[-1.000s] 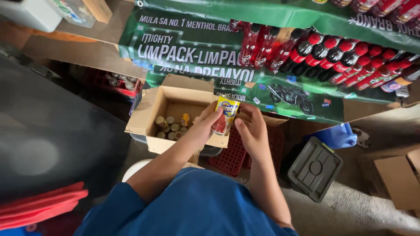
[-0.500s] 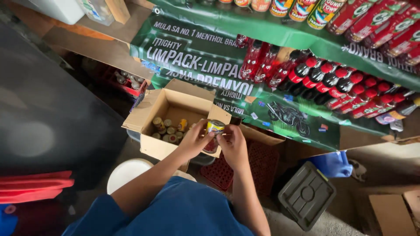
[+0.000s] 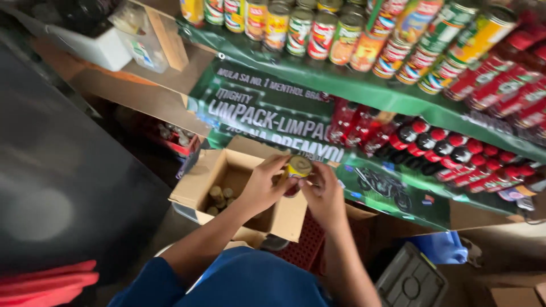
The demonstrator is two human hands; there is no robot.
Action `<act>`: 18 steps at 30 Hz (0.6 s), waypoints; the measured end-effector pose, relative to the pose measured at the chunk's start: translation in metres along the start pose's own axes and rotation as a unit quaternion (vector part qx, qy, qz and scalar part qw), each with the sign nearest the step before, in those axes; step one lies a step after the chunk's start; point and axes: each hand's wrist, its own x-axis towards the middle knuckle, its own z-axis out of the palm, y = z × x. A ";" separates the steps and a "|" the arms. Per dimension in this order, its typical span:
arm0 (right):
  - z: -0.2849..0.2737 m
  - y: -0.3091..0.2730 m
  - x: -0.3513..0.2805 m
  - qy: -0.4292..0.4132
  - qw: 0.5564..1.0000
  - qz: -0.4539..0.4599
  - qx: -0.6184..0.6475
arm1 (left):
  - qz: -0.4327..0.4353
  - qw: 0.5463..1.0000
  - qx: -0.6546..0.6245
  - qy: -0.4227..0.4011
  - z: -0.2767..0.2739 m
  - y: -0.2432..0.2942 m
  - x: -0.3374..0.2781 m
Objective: Organizing and stocking various canned goods from a shelf into a cardboard box and back.
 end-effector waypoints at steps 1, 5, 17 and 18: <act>0.006 -0.011 0.010 -0.003 0.999 0.005 -0.039 | 0.001 0.999 -0.037 0.000 -0.010 0.003 0.008; 0.029 -0.056 0.071 -0.019 0.995 -0.006 -0.102 | -0.053 0.998 -0.039 -0.003 -0.047 -0.005 0.054; 0.070 -0.146 0.277 0.048 0.898 -0.242 -0.364 | 0.189 0.976 -0.006 0.106 -0.130 -0.055 0.118; 0.066 -0.150 0.301 0.053 0.876 -0.270 -0.395 | 0.116 0.991 -0.015 0.061 -0.130 -0.073 0.109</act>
